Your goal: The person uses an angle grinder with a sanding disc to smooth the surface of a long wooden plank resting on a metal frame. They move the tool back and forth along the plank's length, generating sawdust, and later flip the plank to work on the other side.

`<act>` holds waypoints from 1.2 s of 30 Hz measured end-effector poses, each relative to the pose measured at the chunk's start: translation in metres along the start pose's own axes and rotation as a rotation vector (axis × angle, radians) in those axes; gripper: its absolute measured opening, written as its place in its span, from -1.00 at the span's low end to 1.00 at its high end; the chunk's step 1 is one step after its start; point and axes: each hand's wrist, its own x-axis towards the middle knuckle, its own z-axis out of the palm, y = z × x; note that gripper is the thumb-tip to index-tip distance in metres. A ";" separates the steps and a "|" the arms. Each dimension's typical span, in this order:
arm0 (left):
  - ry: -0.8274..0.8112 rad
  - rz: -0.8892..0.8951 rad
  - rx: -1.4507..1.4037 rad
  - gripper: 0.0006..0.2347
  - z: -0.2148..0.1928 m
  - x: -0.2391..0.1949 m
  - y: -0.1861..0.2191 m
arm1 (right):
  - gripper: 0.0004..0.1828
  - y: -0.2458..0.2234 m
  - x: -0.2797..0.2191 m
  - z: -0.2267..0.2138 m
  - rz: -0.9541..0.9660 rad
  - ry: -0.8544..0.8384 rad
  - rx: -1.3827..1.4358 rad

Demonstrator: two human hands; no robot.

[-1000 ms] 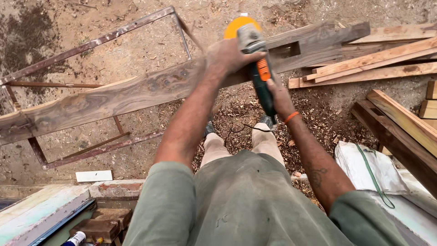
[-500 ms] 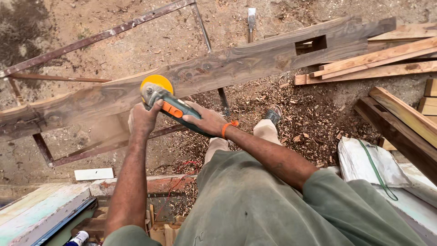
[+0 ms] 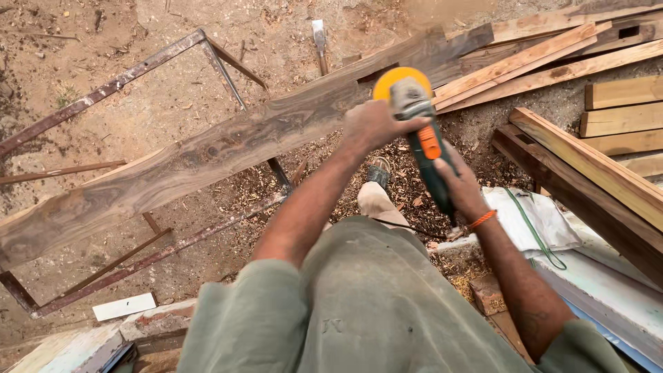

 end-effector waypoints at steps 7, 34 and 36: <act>0.085 0.058 0.027 -0.23 0.000 -0.003 0.007 | -0.26 0.031 0.012 0.003 0.092 -0.043 0.155; -0.060 0.048 0.133 -0.24 0.017 0.082 0.071 | -0.24 -0.034 0.095 -0.058 0.155 0.069 -0.336; -0.009 0.090 0.163 -0.23 0.020 0.104 0.089 | -0.27 -0.030 0.107 -0.078 0.104 0.118 -0.326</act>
